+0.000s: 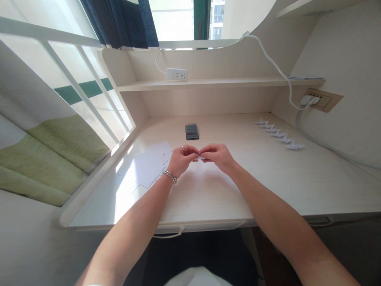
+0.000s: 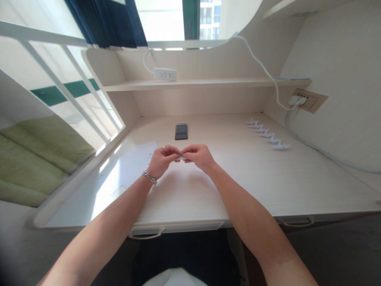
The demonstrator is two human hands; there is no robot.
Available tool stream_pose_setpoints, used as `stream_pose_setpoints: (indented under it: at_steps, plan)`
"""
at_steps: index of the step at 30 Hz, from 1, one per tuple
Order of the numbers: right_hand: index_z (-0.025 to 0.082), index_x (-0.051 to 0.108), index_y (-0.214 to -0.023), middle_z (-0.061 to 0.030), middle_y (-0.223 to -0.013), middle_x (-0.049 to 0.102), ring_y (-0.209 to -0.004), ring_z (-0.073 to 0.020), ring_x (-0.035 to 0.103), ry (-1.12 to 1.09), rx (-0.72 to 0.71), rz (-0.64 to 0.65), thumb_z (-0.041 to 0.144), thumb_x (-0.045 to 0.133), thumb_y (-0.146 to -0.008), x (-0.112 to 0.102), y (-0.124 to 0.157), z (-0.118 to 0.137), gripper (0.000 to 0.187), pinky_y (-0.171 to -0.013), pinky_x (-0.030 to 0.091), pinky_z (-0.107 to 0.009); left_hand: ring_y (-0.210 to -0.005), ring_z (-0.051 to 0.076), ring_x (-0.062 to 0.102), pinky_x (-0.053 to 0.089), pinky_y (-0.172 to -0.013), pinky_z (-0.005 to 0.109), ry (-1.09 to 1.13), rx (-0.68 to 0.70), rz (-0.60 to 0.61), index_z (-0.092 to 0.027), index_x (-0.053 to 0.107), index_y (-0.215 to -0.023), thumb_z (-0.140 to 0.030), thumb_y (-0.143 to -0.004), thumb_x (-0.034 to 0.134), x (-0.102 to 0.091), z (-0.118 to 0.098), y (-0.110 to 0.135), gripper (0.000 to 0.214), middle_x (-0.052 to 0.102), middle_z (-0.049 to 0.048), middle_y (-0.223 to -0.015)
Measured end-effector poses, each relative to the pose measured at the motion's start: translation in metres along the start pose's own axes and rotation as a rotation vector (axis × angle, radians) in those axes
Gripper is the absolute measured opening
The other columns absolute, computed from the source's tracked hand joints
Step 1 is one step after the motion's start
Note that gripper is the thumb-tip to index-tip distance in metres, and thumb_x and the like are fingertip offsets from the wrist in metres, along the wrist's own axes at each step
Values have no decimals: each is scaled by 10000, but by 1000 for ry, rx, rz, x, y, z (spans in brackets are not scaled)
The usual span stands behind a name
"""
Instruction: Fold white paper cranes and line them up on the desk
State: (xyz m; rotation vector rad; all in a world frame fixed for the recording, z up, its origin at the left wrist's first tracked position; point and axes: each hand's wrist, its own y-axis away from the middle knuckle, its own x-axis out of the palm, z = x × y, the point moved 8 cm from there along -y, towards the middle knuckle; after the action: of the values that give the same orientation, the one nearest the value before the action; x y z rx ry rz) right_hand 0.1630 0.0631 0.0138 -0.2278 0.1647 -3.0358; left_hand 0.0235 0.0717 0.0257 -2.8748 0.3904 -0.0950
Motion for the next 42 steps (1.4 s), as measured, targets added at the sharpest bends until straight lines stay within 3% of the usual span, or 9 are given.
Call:
stream_pose_setpoints:
  at_steps: [8, 14, 27, 33, 42]
  plan:
    - [173, 759, -738, -48, -735, 718, -711, -180, 677, -24, 33, 68, 297, 784, -634, 1, 2, 1, 164, -689, 551, -319, -621, 125, 623, 522, -650, 281, -1, -17, 41, -144, 700, -718, -207, -638, 761, 3, 1, 0, 118, 692, 18, -670]
    - [158, 729, -722, -43, -712, 693, -688, -170, 659, 39, 62, -4, 331, 816, -604, -3, 1, -3, 226, -656, 539, -305, -626, 123, 626, 522, -663, 285, -25, -22, 60, -139, 693, -727, -212, -632, 768, 4, 5, -1, 141, 689, 18, -662]
    - [162, 718, -730, -28, -692, 692, -647, -158, 632, 168, -119, -75, 310, 766, -635, -6, -3, 2, 183, -607, 535, -305, -685, 158, 676, 560, -673, 311, 83, -91, -32, -131, 703, -794, -191, -644, 731, -5, 11, -2, 164, 713, 36, -739]
    - [160, 717, -748, -40, -711, 702, -659, -165, 643, 196, -146, -80, 323, 759, -650, -3, -1, 4, 194, -616, 540, -310, -672, 153, 673, 544, -639, 292, 5, -26, -22, -127, 671, -816, -277, -637, 811, -3, 10, -3, 272, 712, 45, -729]
    - [165, 662, -759, -8, -664, 658, -622, -149, 615, 123, -165, -65, 269, 759, -635, -2, -2, 4, 188, -574, 509, -292, -643, 129, 648, 532, -617, 266, 27, 26, -35, -126, 654, -795, -194, -636, 770, -4, 5, -5, 207, 686, 19, -686]
